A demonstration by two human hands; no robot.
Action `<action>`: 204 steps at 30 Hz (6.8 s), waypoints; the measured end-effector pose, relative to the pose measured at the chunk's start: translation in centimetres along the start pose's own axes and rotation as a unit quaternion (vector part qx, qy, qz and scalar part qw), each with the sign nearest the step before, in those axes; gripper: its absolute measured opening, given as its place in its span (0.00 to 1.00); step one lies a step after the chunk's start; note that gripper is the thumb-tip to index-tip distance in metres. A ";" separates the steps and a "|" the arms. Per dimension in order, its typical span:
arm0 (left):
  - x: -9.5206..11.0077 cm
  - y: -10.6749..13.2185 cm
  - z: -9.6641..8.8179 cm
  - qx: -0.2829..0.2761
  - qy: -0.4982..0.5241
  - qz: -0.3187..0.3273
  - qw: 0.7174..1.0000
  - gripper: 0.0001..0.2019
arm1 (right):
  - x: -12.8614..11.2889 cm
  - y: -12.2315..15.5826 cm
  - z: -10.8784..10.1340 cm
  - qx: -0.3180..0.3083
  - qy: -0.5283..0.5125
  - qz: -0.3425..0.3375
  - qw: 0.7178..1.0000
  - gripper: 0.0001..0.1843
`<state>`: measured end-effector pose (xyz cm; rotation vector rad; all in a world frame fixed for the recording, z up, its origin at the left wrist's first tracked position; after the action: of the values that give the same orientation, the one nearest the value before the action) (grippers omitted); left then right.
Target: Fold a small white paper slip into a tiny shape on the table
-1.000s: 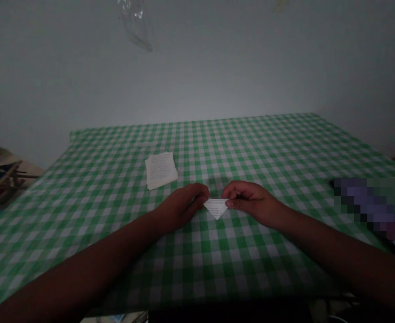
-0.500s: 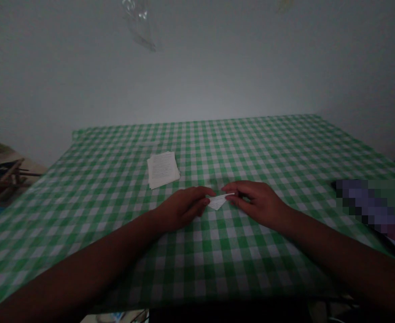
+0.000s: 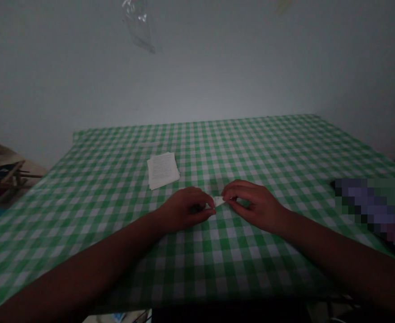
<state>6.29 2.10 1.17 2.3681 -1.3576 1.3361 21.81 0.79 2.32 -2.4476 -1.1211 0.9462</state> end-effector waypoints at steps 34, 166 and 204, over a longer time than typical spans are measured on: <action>-1.9 -0.2 0.7 0.087 0.145 -0.116 0.979 0.09 | 1.9 0.4 2.6 0.005 -0.160 0.130 0.978 0.21; -0.6 -0.1 1.1 -0.059 -0.204 -0.037 0.977 0.09 | -0.5 0.1 2.9 -0.087 0.116 -0.029 0.989 0.10; -1.6 -0.6 0.2 -0.062 -0.136 -0.104 0.983 0.17 | -1.6 1.3 2.8 -0.178 0.207 -0.012 0.962 0.18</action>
<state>6.55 3.43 0.04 2.5905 -1.1686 0.8748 19.92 -1.32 0.32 -2.7216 -1.2413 0.2085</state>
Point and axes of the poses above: each hand's wrist, its own y-axis away from the middle knuckle, its own z-axis out of the palm, x = y × z, the point moved 7 cm from there along -y, towards the middle knuckle, and after that the axes turned 10 degrees about y, right-handed, at the moved point
